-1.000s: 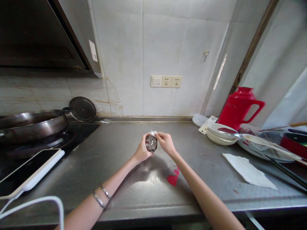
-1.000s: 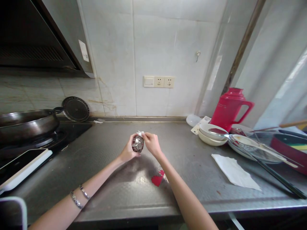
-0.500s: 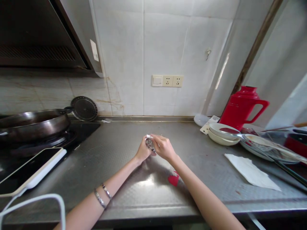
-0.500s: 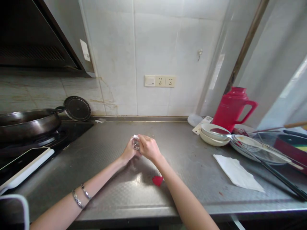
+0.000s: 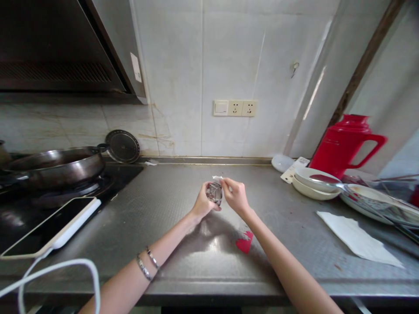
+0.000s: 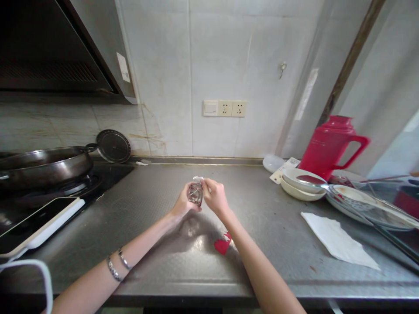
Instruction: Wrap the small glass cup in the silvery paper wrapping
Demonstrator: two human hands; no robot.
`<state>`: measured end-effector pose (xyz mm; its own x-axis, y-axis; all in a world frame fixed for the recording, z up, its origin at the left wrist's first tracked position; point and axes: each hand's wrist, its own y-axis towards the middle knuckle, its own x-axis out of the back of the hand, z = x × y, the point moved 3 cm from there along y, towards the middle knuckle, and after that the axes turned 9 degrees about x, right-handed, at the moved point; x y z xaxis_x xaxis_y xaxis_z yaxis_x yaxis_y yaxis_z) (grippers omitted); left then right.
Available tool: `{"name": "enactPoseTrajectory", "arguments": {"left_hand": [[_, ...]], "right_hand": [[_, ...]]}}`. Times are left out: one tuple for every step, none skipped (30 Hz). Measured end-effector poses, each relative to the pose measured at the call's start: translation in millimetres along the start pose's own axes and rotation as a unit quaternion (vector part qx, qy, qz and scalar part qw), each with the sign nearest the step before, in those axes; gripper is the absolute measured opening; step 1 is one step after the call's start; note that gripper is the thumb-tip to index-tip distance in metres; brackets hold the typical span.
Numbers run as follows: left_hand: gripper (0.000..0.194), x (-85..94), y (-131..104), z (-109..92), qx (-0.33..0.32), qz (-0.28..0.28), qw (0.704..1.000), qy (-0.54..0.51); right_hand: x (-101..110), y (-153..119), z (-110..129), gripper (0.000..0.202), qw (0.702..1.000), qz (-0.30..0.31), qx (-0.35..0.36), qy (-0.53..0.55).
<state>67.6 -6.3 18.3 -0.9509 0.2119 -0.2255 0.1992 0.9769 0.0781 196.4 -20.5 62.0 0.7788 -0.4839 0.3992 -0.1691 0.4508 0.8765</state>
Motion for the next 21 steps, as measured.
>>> {"name": "enactPoseTrajectory", "arguments": {"left_hand": [[0.078, -0.2, -1, 0, 0.003, 0.0, 1.0, -0.003], [0.078, 0.0, -1, 0, 0.007, -0.002, 1.0, -0.006], [0.078, 0.5, -2, 0, 0.01, -0.005, 1.0, -0.008], [0.078, 1.2, -2, 1, 0.01, -0.008, 1.0, -0.012], [0.078, 2.0, -2, 2, 0.01, -0.01, 1.0, -0.015], [0.078, 2.5, -2, 2, 0.011, -0.008, 1.0, -0.018], [0.078, 2.8, -1, 3, 0.012, -0.005, 1.0, -0.022], [0.079, 2.9, -1, 3, 0.013, -0.002, 1.0, -0.024], [0.079, 2.9, -1, 3, 0.012, -0.001, 1.0, -0.026], [0.078, 2.8, -1, 2, 0.008, -0.001, 1.0, -0.027], [0.078, 2.6, -1, 2, 0.004, 0.0, 1.0, -0.026], [0.077, 2.3, -1, 1, -0.001, 0.001, 1.0, -0.024], [0.076, 2.1, -1, 0, -0.005, 0.002, 1.0, -0.02], [0.075, 2.1, 0, 0, -0.005, 0.001, 1.0, -0.013], [0.074, 2.2, 0, 0, -0.003, 0.001, 1.0, -0.006], [0.073, 2.6, 0, 0, 0.001, -0.002, 1.0, -0.001], [0.071, 3.0, 1, 1, 0.005, -0.005, 1.0, 0.002], [0.069, 3.4, 1, 2, 0.007, -0.008, 1.0, 0.004], [0.066, 3.7, 2, 2, 0.007, -0.009, 1.0, 0.006], [0.063, 3.7, 2, 2, 0.003, -0.009, 1.0, 0.007], [0.06, 3.5, 3, 2, -0.002, -0.007, 1.0, 0.007]], "right_hand": [[-1, 1, -2, 0.041, 0.999, 0.002, -0.032, 0.009], [-3, 1, -3, 0.045, 0.998, 0.015, -0.055, 0.023], [-6, 1, -4, 0.048, 0.996, 0.03, -0.069, 0.038], [-8, 1, -4, 0.05, 0.995, 0.043, -0.075, 0.052], [-9, 1, -3, 0.051, 0.994, 0.054, -0.074, 0.06], [-10, 0, -1, 0.051, 0.994, 0.058, -0.07, 0.063], [-10, 0, 0, 0.051, 0.995, 0.057, -0.064, 0.061], [-9, 0, 2, 0.05, 0.995, 0.054, -0.057, 0.055], [-9, -1, 3, 0.05, 0.996, 0.05, -0.049, 0.049], [-8, -1, 5, 0.049, 0.997, 0.046, -0.043, 0.043], [-7, -1, 7, 0.048, 0.998, 0.043, -0.037, 0.038], [-7, -1, 8, 0.046, 0.998, 0.041, -0.031, 0.037], [-6, -2, 9, 0.043, 0.998, 0.041, -0.022, 0.039], [-6, -2, 11, 0.039, 0.998, 0.04, -0.01, 0.043], [-6, -2, 12, 0.035, 0.998, 0.04, 0.004, 0.046], [-7, -3, 14, 0.032, 0.998, 0.041, 0.021, 0.045], [-7, -3, 15, 0.03, 0.997, 0.044, 0.039, 0.04], [-7, -4, 16, 0.029, 0.997, 0.049, 0.057, 0.032], [-8, -5, 17, 0.028, 0.996, 0.057, 0.073, 0.02], [-8, -5, 18, 0.028, 0.994, 0.066, 0.087, 0.008], [-9, -6, 19, 0.028, 0.992, 0.073, 0.101, -0.004]]}}
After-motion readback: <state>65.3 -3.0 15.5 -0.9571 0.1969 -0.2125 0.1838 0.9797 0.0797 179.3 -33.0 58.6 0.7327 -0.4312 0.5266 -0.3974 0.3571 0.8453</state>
